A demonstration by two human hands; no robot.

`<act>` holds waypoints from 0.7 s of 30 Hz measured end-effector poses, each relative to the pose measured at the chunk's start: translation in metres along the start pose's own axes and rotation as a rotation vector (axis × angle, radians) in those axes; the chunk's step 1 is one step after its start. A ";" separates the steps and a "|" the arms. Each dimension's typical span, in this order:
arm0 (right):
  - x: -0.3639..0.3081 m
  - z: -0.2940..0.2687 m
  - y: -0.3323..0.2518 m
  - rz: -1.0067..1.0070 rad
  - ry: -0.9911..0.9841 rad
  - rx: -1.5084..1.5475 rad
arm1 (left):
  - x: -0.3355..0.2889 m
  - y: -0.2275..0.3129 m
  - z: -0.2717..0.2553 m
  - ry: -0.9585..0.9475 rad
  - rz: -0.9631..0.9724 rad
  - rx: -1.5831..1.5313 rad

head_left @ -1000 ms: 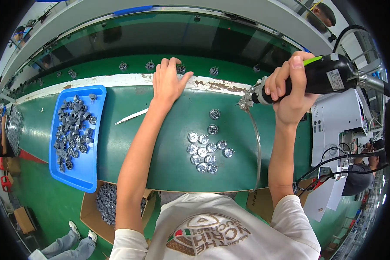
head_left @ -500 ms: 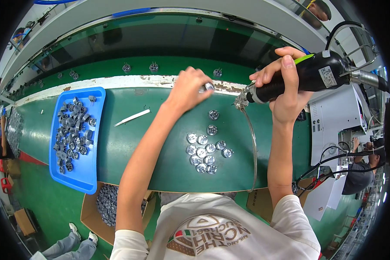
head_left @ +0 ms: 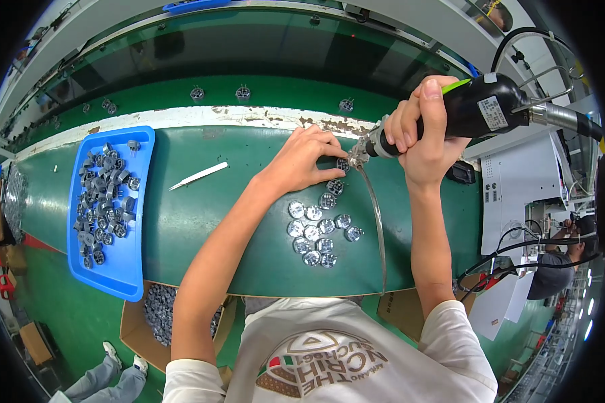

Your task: The person assembles small electronic or plastic components by hand on a production line, using an electric screwdriver to join the parts.

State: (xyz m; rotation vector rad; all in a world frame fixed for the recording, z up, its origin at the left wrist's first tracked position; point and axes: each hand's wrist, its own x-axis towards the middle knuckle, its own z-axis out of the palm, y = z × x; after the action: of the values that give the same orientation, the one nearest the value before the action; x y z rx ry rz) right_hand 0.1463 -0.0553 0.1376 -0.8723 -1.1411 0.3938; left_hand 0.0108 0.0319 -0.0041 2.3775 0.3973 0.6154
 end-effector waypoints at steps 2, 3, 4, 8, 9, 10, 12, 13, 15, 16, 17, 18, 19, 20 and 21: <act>-0.001 0.002 0.003 0.007 0.001 0.010 | 0.000 0.000 0.000 0.003 -0.001 0.021; -0.001 0.003 0.004 0.009 0.003 0.022 | -0.001 0.000 0.000 0.003 -0.003 0.018; -0.001 0.003 0.005 0.012 0.003 0.021 | 0.000 -0.001 0.000 -0.005 -0.005 0.019; -0.002 0.004 0.007 -0.001 -0.013 0.000 | 0.000 -0.002 0.004 0.066 0.044 -0.001; -0.002 0.004 0.007 -0.006 -0.019 -0.001 | 0.000 -0.003 0.005 0.066 0.044 -0.001; -0.002 0.004 0.008 -0.005 -0.019 -0.001 | 0.000 -0.003 0.005 0.060 0.038 -0.003; -0.002 0.004 0.009 -0.006 -0.020 -0.009 | 0.000 -0.003 0.005 0.053 0.033 -0.006; -0.002 0.004 0.010 -0.005 -0.020 -0.008 | 0.000 -0.004 0.005 0.054 0.034 -0.006; -0.002 0.004 0.011 0.000 -0.016 0.009 | 0.000 -0.004 0.005 0.056 0.035 -0.006; -0.003 0.005 0.012 0.001 -0.017 0.009 | 0.000 -0.004 0.005 0.051 0.031 -0.003; -0.003 0.005 0.012 0.004 -0.019 0.005 | 0.000 -0.004 0.004 0.047 0.026 0.000; -0.003 0.006 0.012 0.007 -0.022 0.000 | 0.000 -0.004 0.004 0.047 0.025 -0.001; -0.003 0.006 0.012 0.008 -0.023 -0.001 | 0.000 -0.004 0.005 0.050 0.029 0.002; -0.003 0.006 0.013 0.009 -0.018 0.002 | 0.000 -0.004 0.005 0.052 0.032 0.004; -0.003 0.007 0.013 0.010 -0.013 0.005 | 0.000 -0.004 0.005 0.052 0.032 0.003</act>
State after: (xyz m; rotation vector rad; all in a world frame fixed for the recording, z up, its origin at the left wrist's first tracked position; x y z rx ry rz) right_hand 0.1409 -0.0463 0.1271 -0.8727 -1.1476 0.4102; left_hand 0.0125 0.0323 -0.0104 2.3788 0.3844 0.6933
